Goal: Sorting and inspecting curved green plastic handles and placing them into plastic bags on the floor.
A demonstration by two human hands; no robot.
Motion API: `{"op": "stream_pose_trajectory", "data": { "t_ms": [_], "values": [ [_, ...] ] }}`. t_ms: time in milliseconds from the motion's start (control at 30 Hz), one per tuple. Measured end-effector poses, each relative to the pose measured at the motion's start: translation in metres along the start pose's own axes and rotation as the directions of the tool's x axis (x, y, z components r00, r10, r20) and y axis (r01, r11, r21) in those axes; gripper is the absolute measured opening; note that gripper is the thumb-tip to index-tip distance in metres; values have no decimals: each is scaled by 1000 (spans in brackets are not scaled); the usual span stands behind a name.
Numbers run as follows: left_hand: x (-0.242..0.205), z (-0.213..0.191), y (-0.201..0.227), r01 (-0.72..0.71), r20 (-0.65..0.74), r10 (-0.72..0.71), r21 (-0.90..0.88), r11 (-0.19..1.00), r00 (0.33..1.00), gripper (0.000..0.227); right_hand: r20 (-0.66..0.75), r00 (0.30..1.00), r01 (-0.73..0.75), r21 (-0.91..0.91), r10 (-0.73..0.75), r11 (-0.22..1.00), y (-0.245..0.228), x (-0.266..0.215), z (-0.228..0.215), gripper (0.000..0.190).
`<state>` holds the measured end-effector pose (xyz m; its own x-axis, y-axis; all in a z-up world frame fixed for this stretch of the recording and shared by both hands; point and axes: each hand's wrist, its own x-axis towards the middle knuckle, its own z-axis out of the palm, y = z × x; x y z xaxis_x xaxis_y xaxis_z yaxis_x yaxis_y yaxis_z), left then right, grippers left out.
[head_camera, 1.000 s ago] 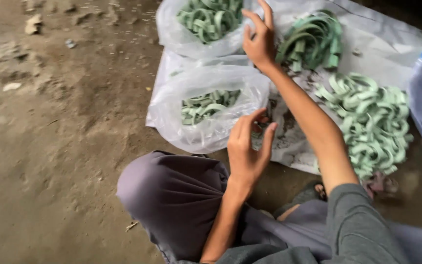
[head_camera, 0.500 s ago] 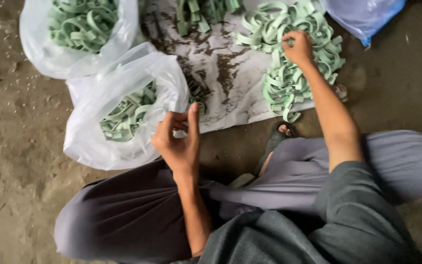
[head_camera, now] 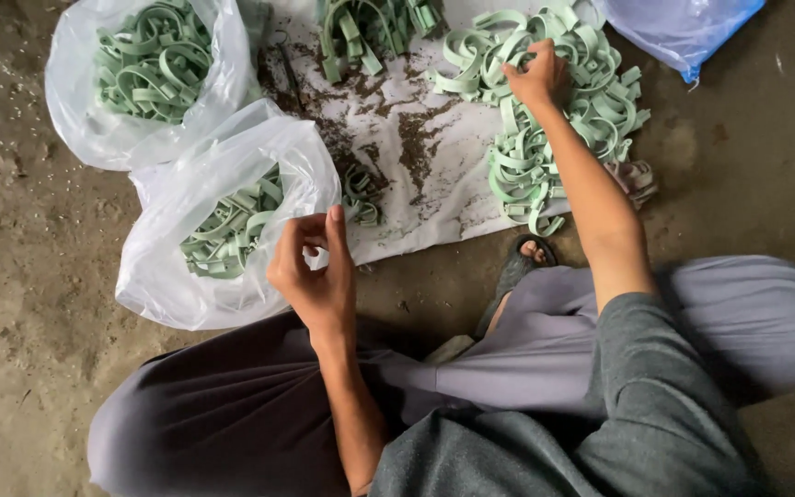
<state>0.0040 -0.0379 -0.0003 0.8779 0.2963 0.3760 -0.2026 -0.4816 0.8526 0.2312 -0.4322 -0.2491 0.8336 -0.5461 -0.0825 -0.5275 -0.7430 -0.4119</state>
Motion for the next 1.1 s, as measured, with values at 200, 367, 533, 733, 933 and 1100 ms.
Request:
{"op": "stream_pose_trajectory", "data": {
  "t_ms": [200,367,533,733,933,1100],
  "values": [
    [-2,-1,2,-44,-7,44,-9,999,999,18,-202,973,-4,476,114,880,-5,-6,-6,25],
    [-5,-3,11,-36,17,37,-42,998,999,14,88,987,-138,901,138,410,-21,-12,-81,42],
    [-10,0,17,10,91,0,-106,994,996,24,290,874,-154,926,-389,345,-100,-87,-169,46],
    [-16,-4,22,-65,253,106,-165,984,962,58,304,451,-100,952,-839,291,-168,-205,-212,31],
    [-18,-25,36,-104,280,203,-331,938,938,15,312,426,109,914,-849,391,-188,-261,-225,43],
    [-17,-42,45,-110,279,248,-432,895,927,15,287,334,15,951,-898,310,-198,-284,-245,28]
  ]
}}
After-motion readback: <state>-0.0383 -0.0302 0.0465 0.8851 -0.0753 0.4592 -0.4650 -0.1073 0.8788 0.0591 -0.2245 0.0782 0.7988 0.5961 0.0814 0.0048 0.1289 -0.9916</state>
